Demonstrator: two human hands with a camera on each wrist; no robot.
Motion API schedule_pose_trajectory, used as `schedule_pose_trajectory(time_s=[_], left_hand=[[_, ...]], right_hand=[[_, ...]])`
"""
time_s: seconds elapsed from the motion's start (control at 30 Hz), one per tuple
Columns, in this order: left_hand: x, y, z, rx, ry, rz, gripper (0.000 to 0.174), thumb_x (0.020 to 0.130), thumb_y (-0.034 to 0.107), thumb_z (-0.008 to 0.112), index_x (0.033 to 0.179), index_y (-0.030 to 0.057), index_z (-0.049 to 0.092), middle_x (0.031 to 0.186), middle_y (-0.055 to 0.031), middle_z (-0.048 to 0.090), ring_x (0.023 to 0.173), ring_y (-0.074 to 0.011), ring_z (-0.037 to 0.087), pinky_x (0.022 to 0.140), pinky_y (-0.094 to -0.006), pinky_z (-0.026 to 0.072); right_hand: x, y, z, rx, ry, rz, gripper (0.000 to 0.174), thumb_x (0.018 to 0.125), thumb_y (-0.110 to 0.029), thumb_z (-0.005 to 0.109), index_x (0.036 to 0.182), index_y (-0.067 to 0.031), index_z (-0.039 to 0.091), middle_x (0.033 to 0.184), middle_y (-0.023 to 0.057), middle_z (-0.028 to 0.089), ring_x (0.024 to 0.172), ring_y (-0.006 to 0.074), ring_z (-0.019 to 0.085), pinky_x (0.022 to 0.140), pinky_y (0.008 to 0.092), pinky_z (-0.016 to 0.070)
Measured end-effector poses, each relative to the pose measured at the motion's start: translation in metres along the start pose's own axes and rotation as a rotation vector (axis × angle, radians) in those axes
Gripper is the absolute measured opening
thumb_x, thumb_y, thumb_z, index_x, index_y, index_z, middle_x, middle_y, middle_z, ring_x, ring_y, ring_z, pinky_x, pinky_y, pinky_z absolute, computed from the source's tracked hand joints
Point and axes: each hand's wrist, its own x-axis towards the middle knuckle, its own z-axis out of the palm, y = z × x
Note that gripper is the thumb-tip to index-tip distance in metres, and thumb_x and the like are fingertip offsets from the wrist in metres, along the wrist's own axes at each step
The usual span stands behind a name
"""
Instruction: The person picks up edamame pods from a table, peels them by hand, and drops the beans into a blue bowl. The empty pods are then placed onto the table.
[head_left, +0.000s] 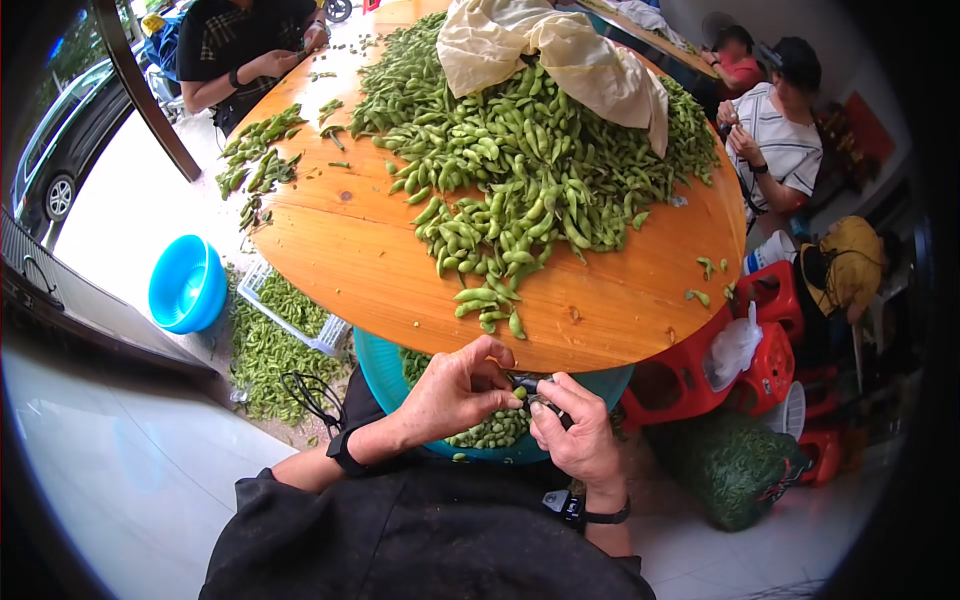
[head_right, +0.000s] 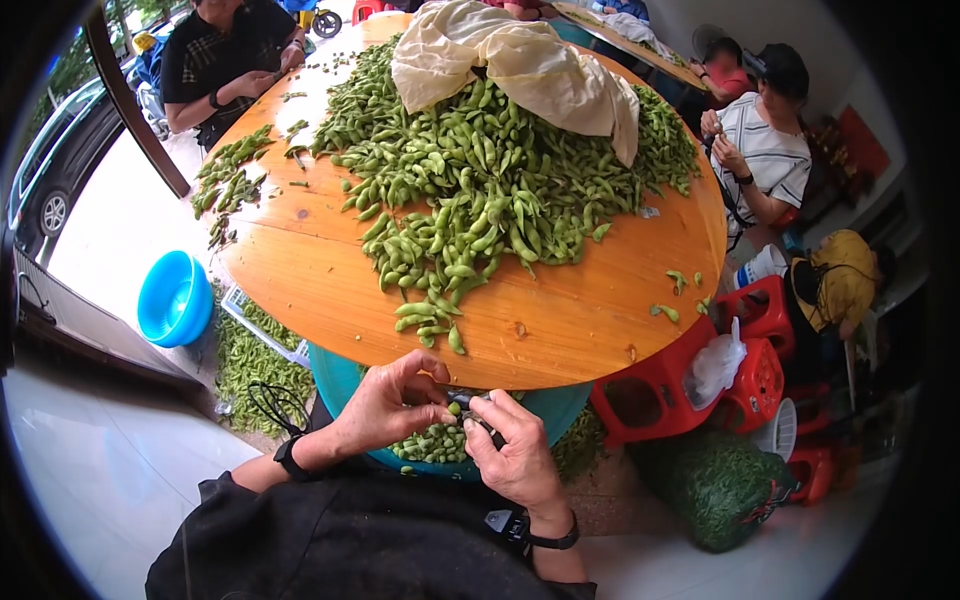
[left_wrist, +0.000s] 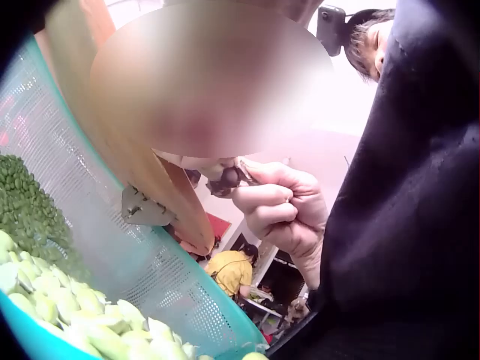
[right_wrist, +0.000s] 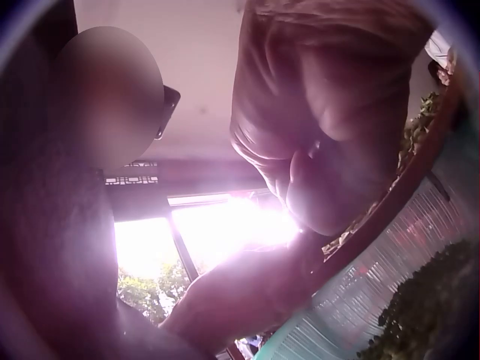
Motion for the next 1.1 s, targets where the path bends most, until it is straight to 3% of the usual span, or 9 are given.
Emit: schedule_pose_trajectory(time_s=[0.2,0.27,0.4,0.57,0.7,0.8,0.87,0.97,1.1], left_hand=[[-0.002,-0.007,-0.001,-0.257,-0.055,-0.109,0.032,0.086,0.003,0.074,0.108,0.0059,0.051,0.079,-0.0023,0.069,0.064,-0.0064,0.059,0.057,-0.0211,0.0457],[0.0,-0.014,-0.005,-0.589,-0.225,-0.213,0.03,0.087,0.002,0.073,0.108,0.0056,0.052,0.075,-0.0018,0.067,0.064,-0.0066,0.058,0.057,-0.0206,0.0449],[0.001,-0.018,-0.009,-0.691,-0.309,-0.255,0.03,0.087,0.004,0.074,0.109,0.0051,0.053,0.08,-0.0009,0.065,0.068,-0.0062,0.058,0.059,-0.0207,0.0459],[-0.009,-0.022,0.003,-0.275,-0.11,-0.105,0.031,0.088,0.009,0.074,0.112,0.0042,0.054,0.1,0.0,0.064,0.082,-0.0072,0.061,0.068,-0.0231,0.0503],[-0.012,-0.001,0.001,0.139,-0.135,0.11,0.026,0.095,0.004,0.062,0.119,0.0007,0.052,0.083,-0.0087,0.065,0.072,-0.0148,0.064,0.065,-0.0291,0.0508],[-0.013,-0.004,0.002,0.163,-0.167,0.137,0.034,0.095,-0.003,0.05,0.129,0.0006,0.048,0.076,-0.0116,0.062,0.068,-0.0185,0.063,0.064,-0.0323,0.0505],[-0.013,-0.002,0.002,0.171,-0.178,0.119,0.039,0.094,-0.005,0.048,0.133,0.0013,0.047,0.076,-0.0103,0.061,0.068,-0.0176,0.062,0.065,-0.0323,0.0504],[-0.013,-0.008,-0.001,-0.264,-0.285,0.012,0.047,0.097,-0.003,0.044,0.144,0.0017,0.038,0.086,-0.0056,0.059,0.076,-0.0146,0.055,0.072,-0.0297,0.0479],[-0.01,-0.008,0.0,-0.613,-0.225,-0.101,0.037,0.101,0.015,0.056,0.136,0.0023,0.048,0.09,-0.0018,0.061,0.073,-0.0105,0.052,0.064,-0.0243,0.0434]], right_hand=[[-0.002,0.007,0.003,0.011,0.035,-0.003,0.018,0.09,0.004,0.058,0.107,0.0106,0.06,0.087,0.0061,0.053,0.057,0.0085,0.052,0.049,0.0253,0.0424],[-0.002,0.009,-0.001,0.667,-0.035,0.227,0.018,0.092,0.005,0.056,0.108,0.0101,0.06,0.086,0.0035,0.052,0.057,0.007,0.05,0.048,0.0233,0.0397],[0.0,0.009,0.003,0.782,-0.067,0.266,0.017,0.093,0.006,0.054,0.109,0.01,0.059,0.086,0.0018,0.051,0.057,0.0054,0.048,0.047,0.0215,0.0371],[0.0,0.005,0.015,0.108,0.031,0.052,0.013,0.091,0.003,0.057,0.102,0.0071,0.061,0.081,0.0038,0.054,0.059,0.0075,0.056,0.05,0.0242,0.0429],[-0.003,0.004,0.013,0.037,0.066,0.039,0.012,0.089,0.002,0.059,0.1,0.0064,0.061,0.082,0.0068,0.055,0.058,0.0105,0.057,0.05,0.0267,0.0439],[-0.003,0.002,0.015,-0.123,0.106,0.004,0.012,0.086,0.004,0.061,0.098,0.0052,0.062,0.082,0.011,0.055,0.061,0.019,0.06,0.053,0.0309,0.0455],[-0.001,-0.01,0.02,-0.469,0.226,-0.255,0.014,0.083,0.005,0.062,0.097,0.0042,0.062,0.081,0.014,0.054,0.066,0.0272,0.06,0.058,0.0344,0.0464],[-0.003,-0.021,0.02,-0.425,0.29,-0.215,0.015,0.082,0.005,0.061,0.097,0.0044,0.062,0.08,0.0151,0.054,0.07,0.0314,0.06,0.061,0.0359,0.0469],[-0.003,-0.01,0.014,-0.062,0.35,-0.09,0.009,0.088,0.004,0.059,0.097,0.0067,0.06,0.079,0.0061,0.053,0.055,0.0104,0.056,0.048,0.0263,0.0431]])
